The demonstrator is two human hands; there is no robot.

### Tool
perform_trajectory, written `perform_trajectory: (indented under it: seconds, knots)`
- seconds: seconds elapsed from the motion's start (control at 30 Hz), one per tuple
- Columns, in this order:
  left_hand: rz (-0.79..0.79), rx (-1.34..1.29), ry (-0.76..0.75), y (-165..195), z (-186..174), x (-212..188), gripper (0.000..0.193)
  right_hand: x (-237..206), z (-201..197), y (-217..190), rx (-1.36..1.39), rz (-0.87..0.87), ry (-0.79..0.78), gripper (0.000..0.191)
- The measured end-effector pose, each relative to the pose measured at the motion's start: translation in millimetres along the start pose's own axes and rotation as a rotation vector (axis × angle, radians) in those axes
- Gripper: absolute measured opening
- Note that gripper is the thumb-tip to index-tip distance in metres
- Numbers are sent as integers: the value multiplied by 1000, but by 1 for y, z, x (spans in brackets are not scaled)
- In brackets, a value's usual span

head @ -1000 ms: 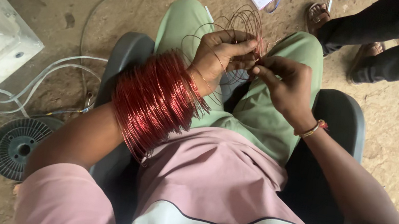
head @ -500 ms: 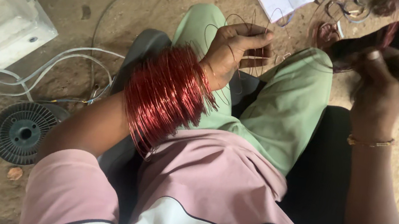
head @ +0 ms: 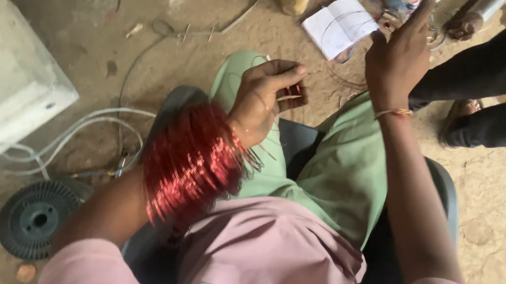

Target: The person sits in a chair with a large bundle of red enameled copper wire around one forearm and winds the wire by hand into loops, repeatedly pulling out wire, forming circles, and gathering the formed loops on their lap.

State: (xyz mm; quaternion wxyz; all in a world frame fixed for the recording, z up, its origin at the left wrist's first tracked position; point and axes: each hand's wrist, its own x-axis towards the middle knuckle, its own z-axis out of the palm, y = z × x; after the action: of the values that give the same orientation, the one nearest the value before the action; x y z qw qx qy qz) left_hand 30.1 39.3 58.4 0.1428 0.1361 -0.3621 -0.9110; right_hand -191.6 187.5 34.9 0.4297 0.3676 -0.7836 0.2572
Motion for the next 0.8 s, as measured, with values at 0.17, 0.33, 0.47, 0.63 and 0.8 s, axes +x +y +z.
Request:
perform_trajectory:
  seconds: [0.17,0.33,0.47,0.63,0.8]
  knots:
    - [-33,40,21,5,4,0,15,14,20,28,-263,259,-276,17]
    - [-7,79,83,2,-3,7,14,20,25,29,-162,57,-105,16]
    - [18,22,101,-4,-14,13,12,11,5,-7,79,59,-164,18]
    - [23,7,91,-12,-21,9,11,-21,-24,-63,45,83,-188,44]
    - [-4,3,95,-12,-21,11,12,-21,-28,-74,44,27,-86,28]
